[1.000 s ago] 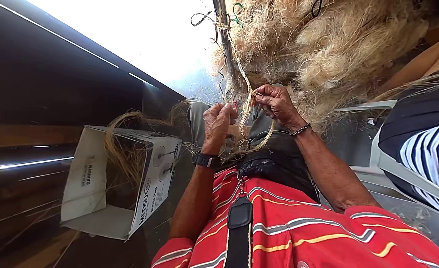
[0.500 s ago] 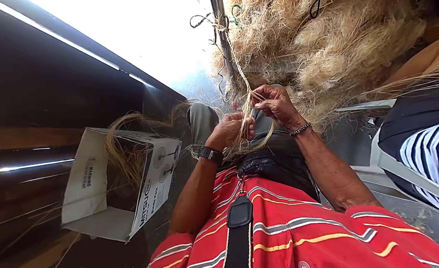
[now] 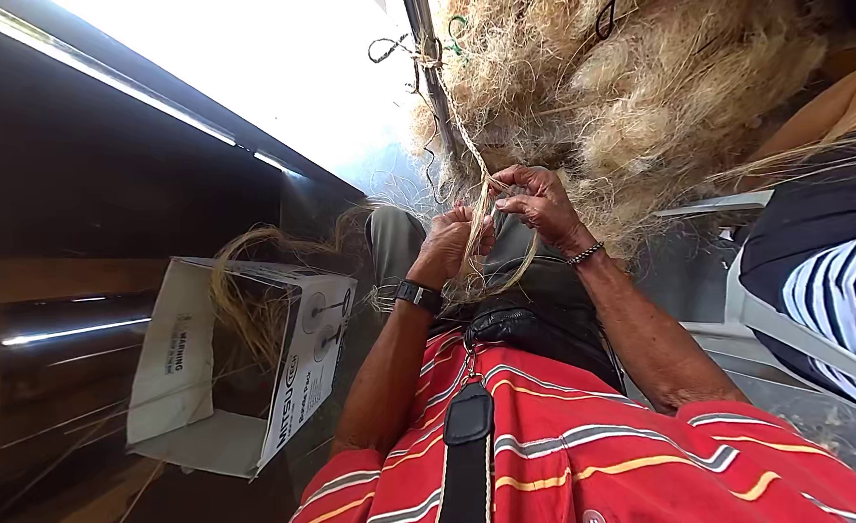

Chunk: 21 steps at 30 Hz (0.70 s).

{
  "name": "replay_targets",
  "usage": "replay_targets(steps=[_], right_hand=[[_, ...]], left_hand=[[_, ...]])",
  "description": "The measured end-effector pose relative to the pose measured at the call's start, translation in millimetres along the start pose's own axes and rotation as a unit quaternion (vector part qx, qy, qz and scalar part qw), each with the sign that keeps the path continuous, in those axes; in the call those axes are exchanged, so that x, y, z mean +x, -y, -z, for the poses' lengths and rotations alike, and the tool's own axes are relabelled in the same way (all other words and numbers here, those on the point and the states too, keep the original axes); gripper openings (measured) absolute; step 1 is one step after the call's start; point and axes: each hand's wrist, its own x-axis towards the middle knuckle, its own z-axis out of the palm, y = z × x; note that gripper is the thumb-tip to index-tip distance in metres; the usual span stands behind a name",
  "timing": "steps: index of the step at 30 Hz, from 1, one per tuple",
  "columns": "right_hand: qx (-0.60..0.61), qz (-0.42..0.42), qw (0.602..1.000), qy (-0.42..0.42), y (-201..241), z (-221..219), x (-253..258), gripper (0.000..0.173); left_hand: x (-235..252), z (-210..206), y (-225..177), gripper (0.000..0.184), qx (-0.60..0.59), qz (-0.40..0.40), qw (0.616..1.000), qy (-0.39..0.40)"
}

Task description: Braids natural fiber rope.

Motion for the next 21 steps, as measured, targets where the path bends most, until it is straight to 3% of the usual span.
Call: replay_targets(steps=[7,16,21], right_hand=[[-0.160,0.051,0.985,-0.043,9,-6,-21,0.043],[-0.203,0.111,0.973,-0.016,1,-4,-3,0.038],[-0.239,0.097,0.966,-0.017,9,-7,-25,0.037]], left_hand=[[9,-4,3,0.011,-0.030,-0.031,0.999,-0.028],[-4,-7,2,0.009,0.003,-0.064,0.998,-0.027],[12,-8,0,0.009,-0.023,-0.069,0.997,-0.038]])
